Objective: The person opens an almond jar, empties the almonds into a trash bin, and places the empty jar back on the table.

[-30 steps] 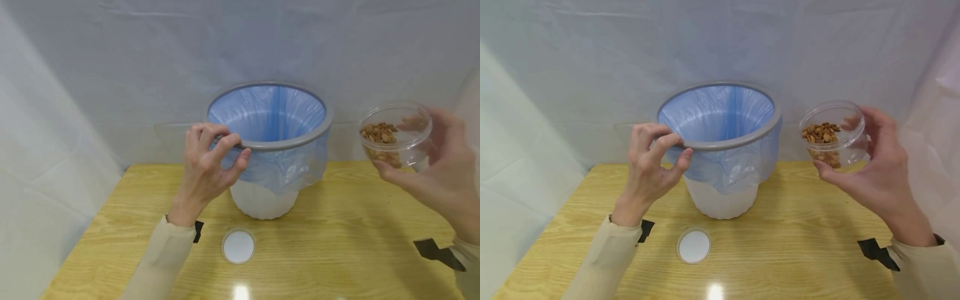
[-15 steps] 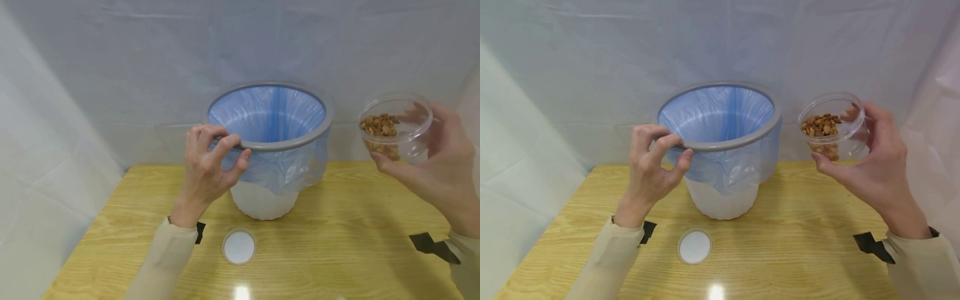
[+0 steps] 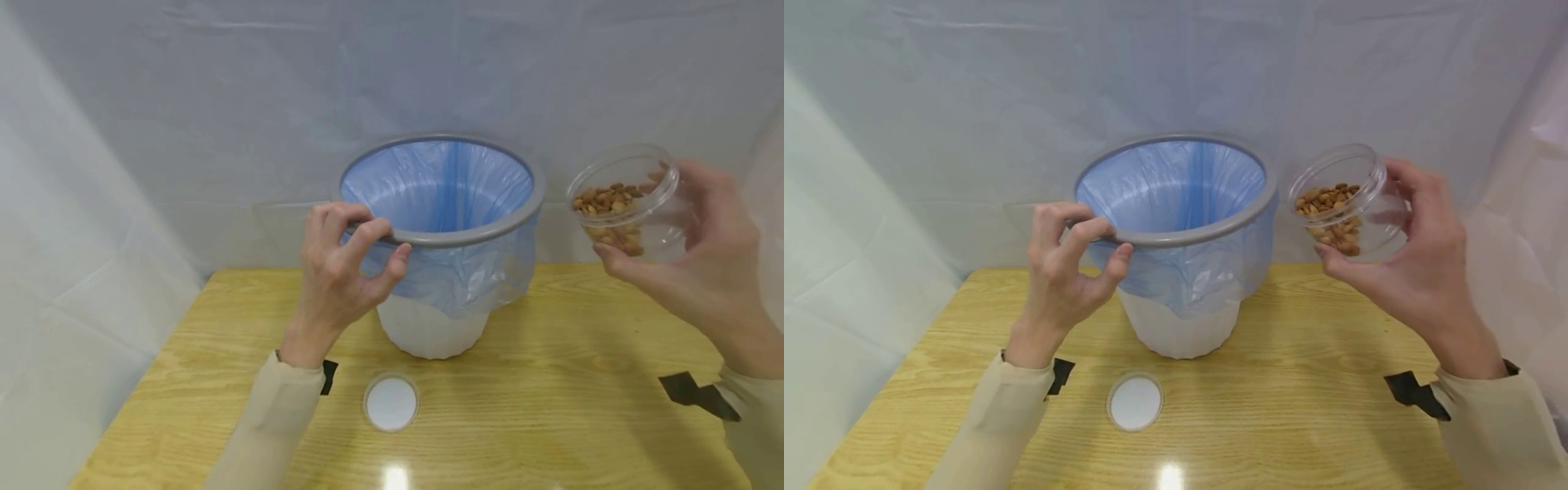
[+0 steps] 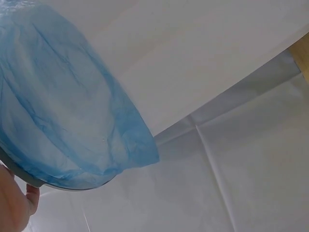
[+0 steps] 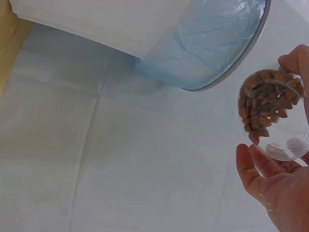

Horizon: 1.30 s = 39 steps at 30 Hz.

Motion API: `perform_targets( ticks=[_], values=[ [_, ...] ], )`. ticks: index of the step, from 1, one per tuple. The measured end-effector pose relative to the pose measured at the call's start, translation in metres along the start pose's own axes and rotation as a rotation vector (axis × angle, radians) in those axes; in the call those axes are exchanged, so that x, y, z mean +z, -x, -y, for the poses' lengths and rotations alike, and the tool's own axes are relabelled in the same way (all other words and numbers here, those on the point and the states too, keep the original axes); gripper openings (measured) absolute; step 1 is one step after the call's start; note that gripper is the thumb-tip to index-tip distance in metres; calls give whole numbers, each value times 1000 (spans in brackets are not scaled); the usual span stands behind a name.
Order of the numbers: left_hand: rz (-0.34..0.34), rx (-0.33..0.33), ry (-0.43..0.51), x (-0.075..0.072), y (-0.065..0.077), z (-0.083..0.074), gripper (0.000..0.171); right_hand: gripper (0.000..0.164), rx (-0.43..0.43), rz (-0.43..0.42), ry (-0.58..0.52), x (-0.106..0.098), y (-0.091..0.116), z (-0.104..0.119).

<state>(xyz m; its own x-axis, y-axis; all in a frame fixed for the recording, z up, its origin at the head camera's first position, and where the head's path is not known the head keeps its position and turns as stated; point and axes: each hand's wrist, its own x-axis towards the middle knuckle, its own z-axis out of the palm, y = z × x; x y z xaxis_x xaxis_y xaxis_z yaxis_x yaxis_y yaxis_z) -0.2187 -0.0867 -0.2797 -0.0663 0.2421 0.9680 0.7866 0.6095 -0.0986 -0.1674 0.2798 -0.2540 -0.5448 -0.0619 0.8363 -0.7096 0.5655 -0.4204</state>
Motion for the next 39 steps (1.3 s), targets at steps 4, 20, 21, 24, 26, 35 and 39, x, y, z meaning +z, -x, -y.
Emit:
perform_targets(
  ticks=[4, 20, 21, 24, 26, 35, 39],
  values=[
    [-11, -2, 8, 1, 0, 0, 29, 93, -23, -3, 1, 3, -2, 0],
    [-35, -16, 24, 3, 1, 1, 27, 93, -12, -12, -93, 14, -14, 9],
    [-37, -15, 26, 3, 1, 1, 27, 93, -17, -15, -119, 16, -15, 11],
    [-42, -12, 26, 2, 2, 2, 27, 92, -34, -14, -170, 21, -18, 15],
    [-42, -13, 24, 3, 2, 2, 27, 92, -47, -7, -182, 25, -21, 17],
    [-46, -24, 32, 5, 2, 1, 27, 96, -77, 22, -215, 34, -29, 23],
    [-51, -24, 33, 6, 2, 1, 27, 96, -95, 25, -197, 37, -33, 24]
  ],
)
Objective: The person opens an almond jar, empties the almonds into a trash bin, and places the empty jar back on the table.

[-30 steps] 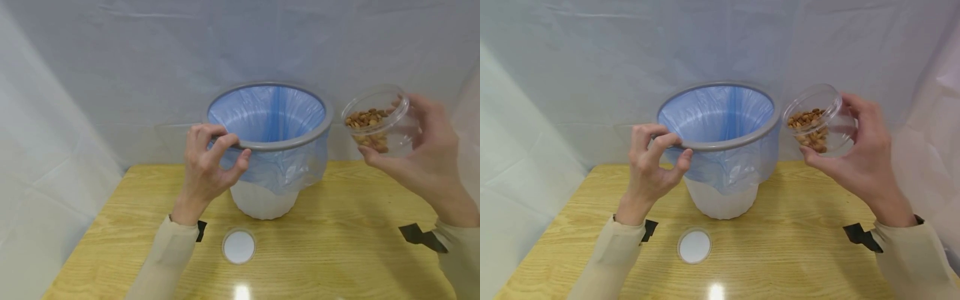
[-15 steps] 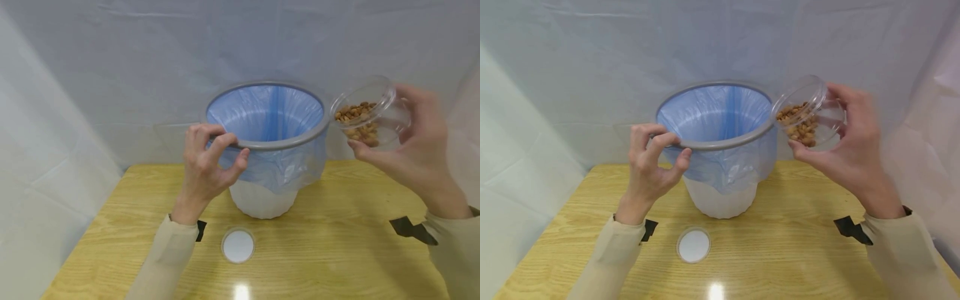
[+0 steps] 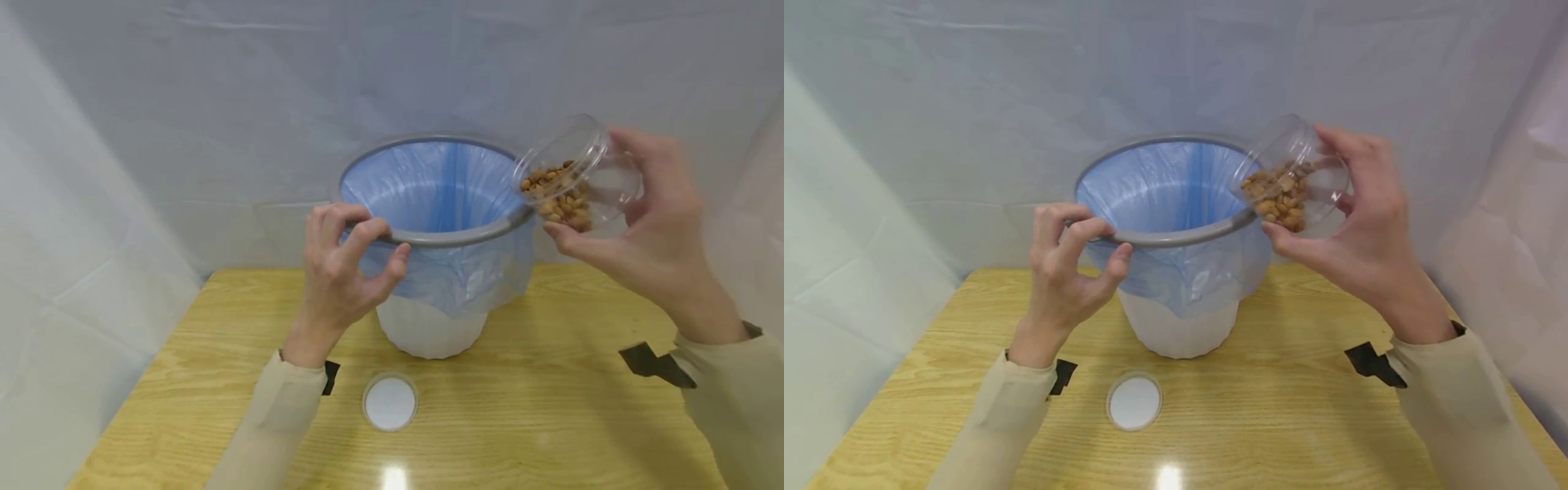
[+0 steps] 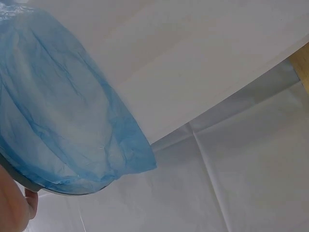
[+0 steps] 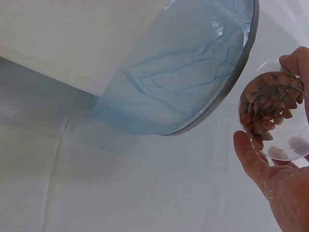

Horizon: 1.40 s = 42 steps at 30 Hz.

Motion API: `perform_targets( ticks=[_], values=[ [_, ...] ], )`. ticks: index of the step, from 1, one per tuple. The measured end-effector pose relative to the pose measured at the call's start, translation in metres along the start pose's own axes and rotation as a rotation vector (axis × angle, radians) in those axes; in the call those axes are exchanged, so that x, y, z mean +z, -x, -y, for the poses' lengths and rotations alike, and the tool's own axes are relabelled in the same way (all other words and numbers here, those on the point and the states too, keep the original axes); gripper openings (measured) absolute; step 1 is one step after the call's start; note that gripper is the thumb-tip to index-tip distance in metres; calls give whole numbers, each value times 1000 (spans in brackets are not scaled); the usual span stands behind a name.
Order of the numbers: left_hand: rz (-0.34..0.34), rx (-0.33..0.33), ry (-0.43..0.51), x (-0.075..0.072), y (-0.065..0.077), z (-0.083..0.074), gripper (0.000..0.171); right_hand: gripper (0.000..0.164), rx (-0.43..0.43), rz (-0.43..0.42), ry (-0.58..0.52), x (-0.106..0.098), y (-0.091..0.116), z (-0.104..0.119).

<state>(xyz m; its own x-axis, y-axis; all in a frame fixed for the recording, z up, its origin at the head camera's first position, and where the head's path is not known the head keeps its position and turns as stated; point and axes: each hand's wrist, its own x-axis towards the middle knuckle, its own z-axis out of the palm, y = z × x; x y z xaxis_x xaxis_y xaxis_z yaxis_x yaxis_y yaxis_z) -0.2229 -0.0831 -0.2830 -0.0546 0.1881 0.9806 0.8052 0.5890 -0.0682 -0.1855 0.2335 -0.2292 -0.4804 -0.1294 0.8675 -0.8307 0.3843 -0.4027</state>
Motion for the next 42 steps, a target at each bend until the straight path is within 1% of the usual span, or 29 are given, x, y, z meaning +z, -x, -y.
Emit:
perform_targets(
  ticks=[3, 7, 13, 16, 19, 22, 27, 32, 39, 42],
  values=[
    [-4, 2, -3, 1, 0, 0, 27, 96, -14, -6, 23, 3, -4, 0],
    [-7, 8, -1, 1, 0, 0, 27, 100, 3, -10, 48, 6, -7, -1],
    [-8, 16, -8, 2, 1, -1, 28, 100, 69, -30, -43, 9, -10, -2],
    [-10, 14, -10, 2, 1, -1, 28, 98, 73, -34, -73, 10, -12, -2],
    [-12, 11, -11, 1, 1, -1, 28, 98, 64, -35, -66, 12, -15, -1],
    [-14, 10, -10, 1, 1, -2, 28, 98, 59, -33, -31, 13, -17, 1],
    [-10, 7, -2, 1, 1, -2, 27, 98, 85, -36, 14, 15, -22, 2],
    [-8, 8, 0, 0, 2, -2, 28, 97, 91, -18, 100, 16, -24, 1],
    [-13, 12, -6, 0, 3, -1, 28, 98, 182, 17, 193, 17, -26, 4],
    [-14, 15, -8, 0, 3, -1, 28, 98, 192, 34, 211, 18, -27, 5]
  ],
)
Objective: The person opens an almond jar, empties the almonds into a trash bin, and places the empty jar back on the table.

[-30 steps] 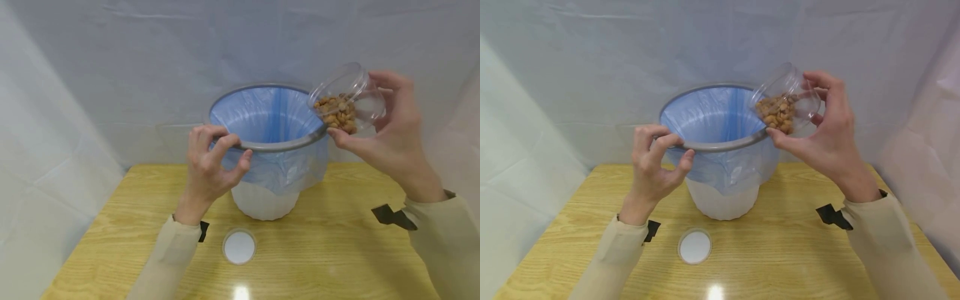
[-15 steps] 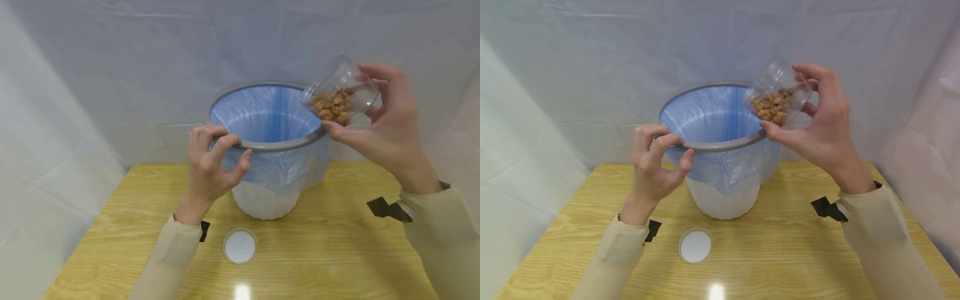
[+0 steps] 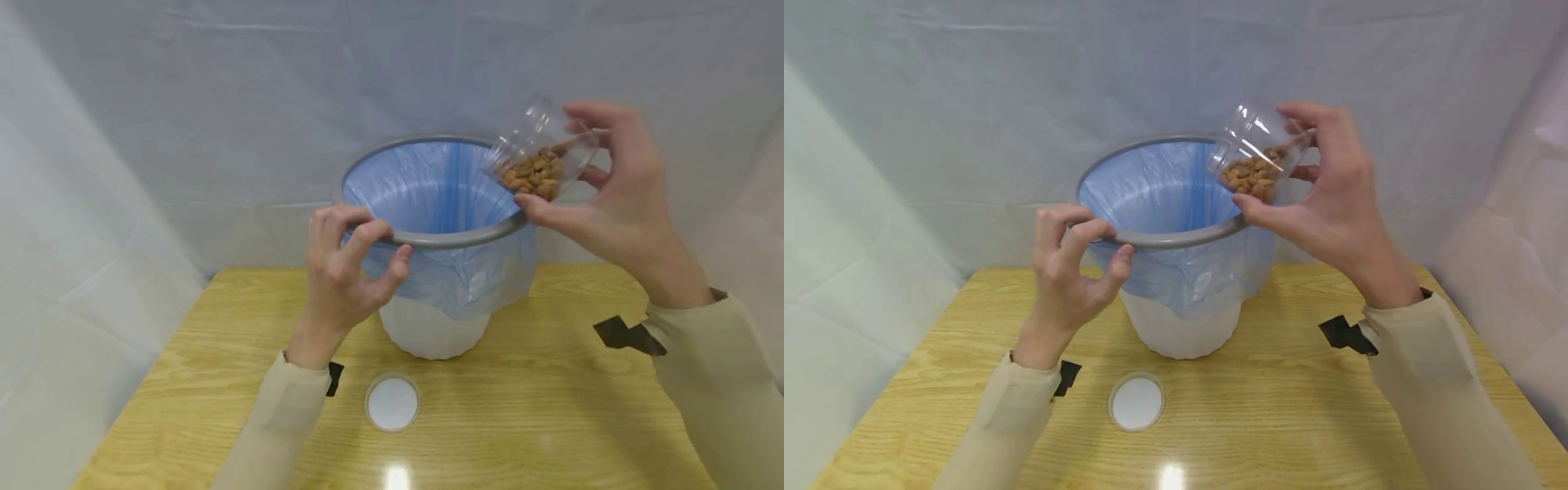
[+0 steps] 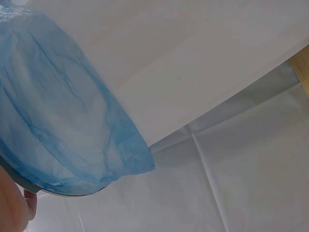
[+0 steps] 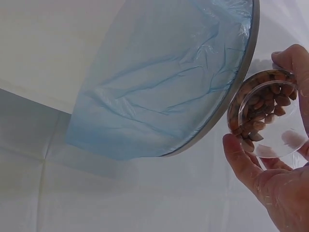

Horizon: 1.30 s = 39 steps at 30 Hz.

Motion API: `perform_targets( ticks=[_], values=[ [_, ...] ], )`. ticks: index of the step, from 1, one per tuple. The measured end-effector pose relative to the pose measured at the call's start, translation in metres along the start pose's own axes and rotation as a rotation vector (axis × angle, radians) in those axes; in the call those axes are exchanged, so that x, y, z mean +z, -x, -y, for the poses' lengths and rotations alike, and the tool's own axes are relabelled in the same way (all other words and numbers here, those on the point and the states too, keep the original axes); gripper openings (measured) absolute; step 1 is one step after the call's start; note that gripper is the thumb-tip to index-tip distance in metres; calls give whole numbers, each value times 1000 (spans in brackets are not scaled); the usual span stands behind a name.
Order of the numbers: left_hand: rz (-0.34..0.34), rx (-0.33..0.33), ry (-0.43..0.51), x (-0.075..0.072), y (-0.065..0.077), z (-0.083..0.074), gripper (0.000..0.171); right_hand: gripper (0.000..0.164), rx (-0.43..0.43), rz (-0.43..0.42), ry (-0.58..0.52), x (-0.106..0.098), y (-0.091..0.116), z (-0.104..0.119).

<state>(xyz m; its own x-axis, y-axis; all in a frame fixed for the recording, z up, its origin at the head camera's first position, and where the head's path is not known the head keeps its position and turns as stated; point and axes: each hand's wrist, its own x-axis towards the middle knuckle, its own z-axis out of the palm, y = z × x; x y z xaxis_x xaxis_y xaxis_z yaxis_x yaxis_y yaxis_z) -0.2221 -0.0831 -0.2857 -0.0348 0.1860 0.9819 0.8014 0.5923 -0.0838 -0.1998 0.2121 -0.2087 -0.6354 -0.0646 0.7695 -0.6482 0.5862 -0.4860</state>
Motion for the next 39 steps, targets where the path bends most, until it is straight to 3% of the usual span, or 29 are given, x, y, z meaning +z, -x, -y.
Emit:
perform_targets(
  ticks=[17, 26, 39],
  values=[
    [-5, -4, 12, 2, 0, 0, 27, 93, -22, 58, 53, 2, -9, 1],
    [-2, -6, 4, 1, 2, 2, 27, 91, -197, 105, 189, 5, -20, -4],
    [0, -1, 1, 2, 3, 3, 28, 83, -287, 147, 258, 10, -29, -10]
  ],
)
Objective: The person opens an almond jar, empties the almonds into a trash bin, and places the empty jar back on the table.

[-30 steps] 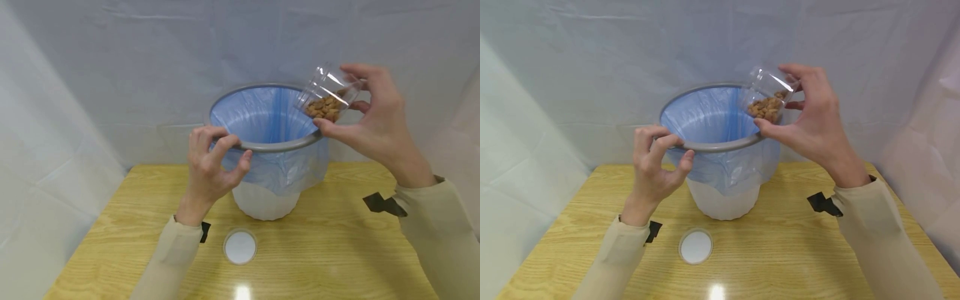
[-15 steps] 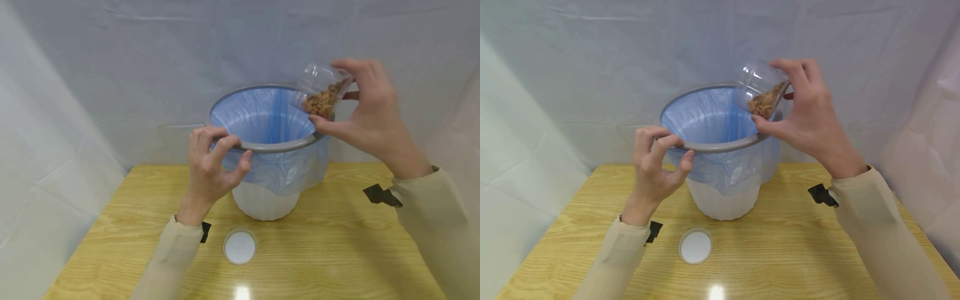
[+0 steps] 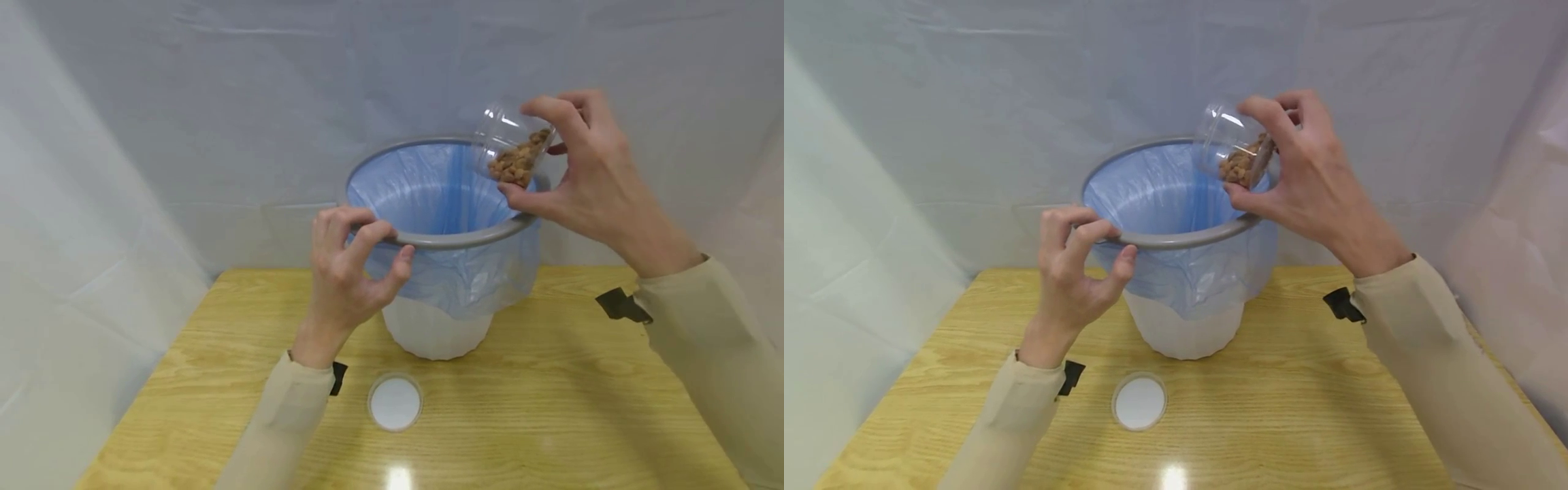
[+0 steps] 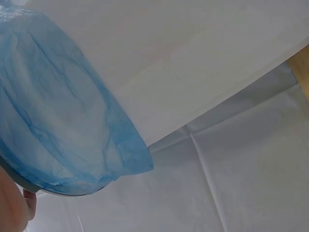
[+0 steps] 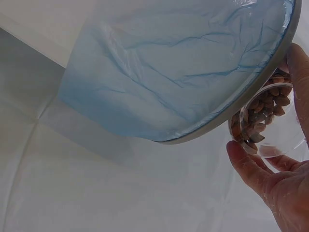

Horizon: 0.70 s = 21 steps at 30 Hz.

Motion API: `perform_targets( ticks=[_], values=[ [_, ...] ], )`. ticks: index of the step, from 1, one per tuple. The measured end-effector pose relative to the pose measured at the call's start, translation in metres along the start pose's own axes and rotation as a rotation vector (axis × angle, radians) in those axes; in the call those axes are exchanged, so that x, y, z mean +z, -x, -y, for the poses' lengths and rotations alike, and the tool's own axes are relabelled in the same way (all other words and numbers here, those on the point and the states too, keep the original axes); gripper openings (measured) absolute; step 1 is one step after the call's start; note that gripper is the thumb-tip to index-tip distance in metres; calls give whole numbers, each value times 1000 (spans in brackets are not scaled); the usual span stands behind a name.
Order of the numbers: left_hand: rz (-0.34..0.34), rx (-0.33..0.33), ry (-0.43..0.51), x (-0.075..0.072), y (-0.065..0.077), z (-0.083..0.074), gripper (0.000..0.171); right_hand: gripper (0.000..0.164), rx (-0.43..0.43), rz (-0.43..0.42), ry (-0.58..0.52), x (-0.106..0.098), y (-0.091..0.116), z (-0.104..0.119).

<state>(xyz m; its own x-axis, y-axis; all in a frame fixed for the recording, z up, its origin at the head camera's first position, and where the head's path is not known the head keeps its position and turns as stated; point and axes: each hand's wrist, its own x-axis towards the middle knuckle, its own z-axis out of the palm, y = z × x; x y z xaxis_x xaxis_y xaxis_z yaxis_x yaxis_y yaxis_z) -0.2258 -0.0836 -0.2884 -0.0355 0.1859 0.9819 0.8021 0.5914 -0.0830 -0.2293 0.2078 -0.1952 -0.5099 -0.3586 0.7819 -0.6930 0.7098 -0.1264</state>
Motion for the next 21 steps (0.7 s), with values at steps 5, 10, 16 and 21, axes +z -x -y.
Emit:
perform_targets(
  ticks=[5, 10, 16, 21],
  values=[
    [-3, 0, 1, 0, -1, 0, 27, 81, -6, 19, 15, 0, -1, 0],
    [-2, -1, 7, 1, -1, -1, 27, 81, -2, 42, 24, 0, -3, 1],
    [-2, -2, 7, 2, -1, -1, 27, 80, 30, 56, 14, -1, -1, 0],
    [-2, 3, 6, 3, 0, -1, 28, 81, 26, 58, 23, -1, 1, 0]
  ],
)
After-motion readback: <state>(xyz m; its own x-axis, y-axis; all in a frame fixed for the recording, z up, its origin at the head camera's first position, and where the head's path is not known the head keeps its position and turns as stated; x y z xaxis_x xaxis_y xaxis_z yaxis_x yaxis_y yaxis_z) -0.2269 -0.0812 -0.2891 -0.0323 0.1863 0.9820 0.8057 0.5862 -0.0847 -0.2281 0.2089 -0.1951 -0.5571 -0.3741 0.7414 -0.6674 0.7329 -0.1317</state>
